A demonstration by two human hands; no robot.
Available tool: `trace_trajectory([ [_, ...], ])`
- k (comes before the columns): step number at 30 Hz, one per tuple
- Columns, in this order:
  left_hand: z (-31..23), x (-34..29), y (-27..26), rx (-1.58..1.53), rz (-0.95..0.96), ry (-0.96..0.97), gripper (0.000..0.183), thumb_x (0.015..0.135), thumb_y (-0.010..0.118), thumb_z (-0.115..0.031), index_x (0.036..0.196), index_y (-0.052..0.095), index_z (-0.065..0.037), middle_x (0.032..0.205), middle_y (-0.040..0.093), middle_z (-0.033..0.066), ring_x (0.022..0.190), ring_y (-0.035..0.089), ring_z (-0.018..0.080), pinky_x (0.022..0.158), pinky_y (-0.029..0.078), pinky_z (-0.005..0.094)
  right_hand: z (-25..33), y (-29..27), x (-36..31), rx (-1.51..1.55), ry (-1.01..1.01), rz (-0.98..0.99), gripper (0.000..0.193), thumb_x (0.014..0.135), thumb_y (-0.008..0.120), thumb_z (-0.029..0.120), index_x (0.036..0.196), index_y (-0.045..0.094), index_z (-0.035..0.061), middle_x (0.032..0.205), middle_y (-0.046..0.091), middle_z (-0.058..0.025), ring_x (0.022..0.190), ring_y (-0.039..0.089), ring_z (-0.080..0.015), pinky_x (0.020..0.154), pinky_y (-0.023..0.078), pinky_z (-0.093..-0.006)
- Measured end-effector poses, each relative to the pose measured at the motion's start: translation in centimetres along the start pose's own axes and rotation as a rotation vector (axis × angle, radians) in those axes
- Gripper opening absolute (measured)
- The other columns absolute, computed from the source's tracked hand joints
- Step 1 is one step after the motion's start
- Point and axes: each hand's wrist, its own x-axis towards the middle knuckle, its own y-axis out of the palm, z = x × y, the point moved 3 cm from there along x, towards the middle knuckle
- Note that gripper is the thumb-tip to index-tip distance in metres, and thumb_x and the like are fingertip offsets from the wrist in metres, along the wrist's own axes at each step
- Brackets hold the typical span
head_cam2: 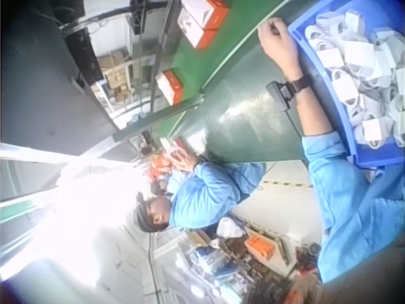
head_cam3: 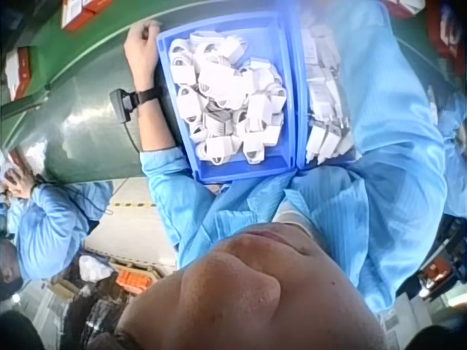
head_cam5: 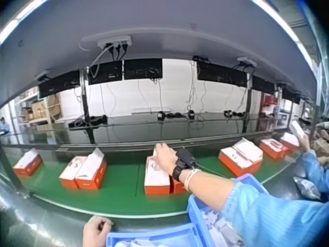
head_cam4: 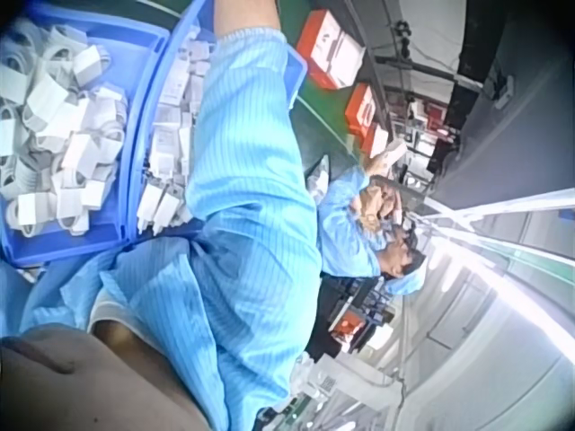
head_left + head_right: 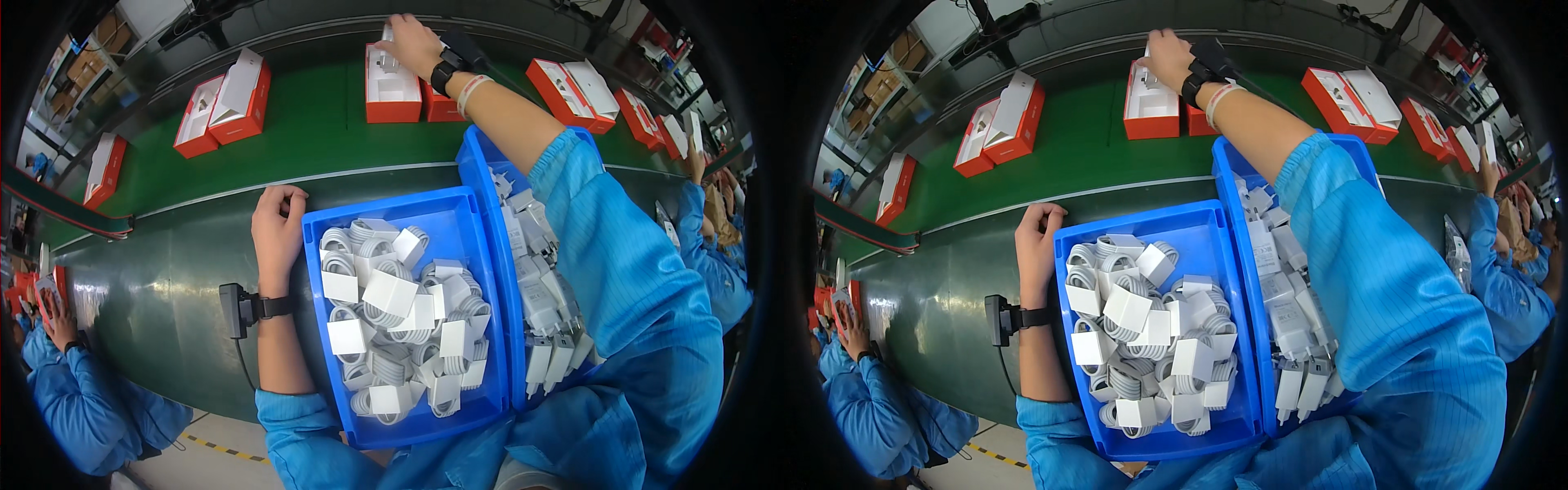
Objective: Packing phone power adapters into product retail boxes on a moving conveyor belt assembly line.
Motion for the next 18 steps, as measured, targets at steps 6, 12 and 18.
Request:
trace_trajectory([
  [6,-0.1,-0.1,-0.1,0.008,0.004,-0.015,0.013,0.088,0.064,-0.015,0.089,0.068,-0.002,0.082,0.062,0.0066,0.065,0.056,0.0165,0.064,0.047,0.0302,-2.0,1.4,-0.1,-0.021,0.035,0.089,0.052,0.081,0.074,0.033,0.119,0.057,0.0027,0.115,0.060,-0.0185,0.107,0.061,-0.0387,0.092,0.050,-0.0465],
  [12,0.1,0.0,0.0,-0.010,-0.003,-0.002,0.013,0.088,0.064,-0.015,0.089,0.068,-0.002,0.081,0.061,0.0065,0.065,0.055,0.0164,0.063,0.046,0.0300,-3.7,3.2,0.5,-0.088,-0.037,0.223,0.044,0.077,0.077,0.027,0.109,0.065,-0.0005,0.105,0.065,-0.0213,0.109,0.060,-0.0380,0.091,0.051,-0.0469],
  [18,-0.2,0.2,0.2,-0.010,0.000,0.009,0.013,0.087,0.063,-0.014,0.089,0.068,-0.002,0.081,0.061,0.0068,0.064,0.055,0.0162,0.063,0.046,0.0301,-4.1,2.9,0.3,-0.158,0.015,0.300,0.029,0.077,0.075,0.022,0.094,0.072,-0.0013,0.104,0.067,-0.0248,0.096,0.067,-0.0409,0.083,0.056,-0.0468],
])
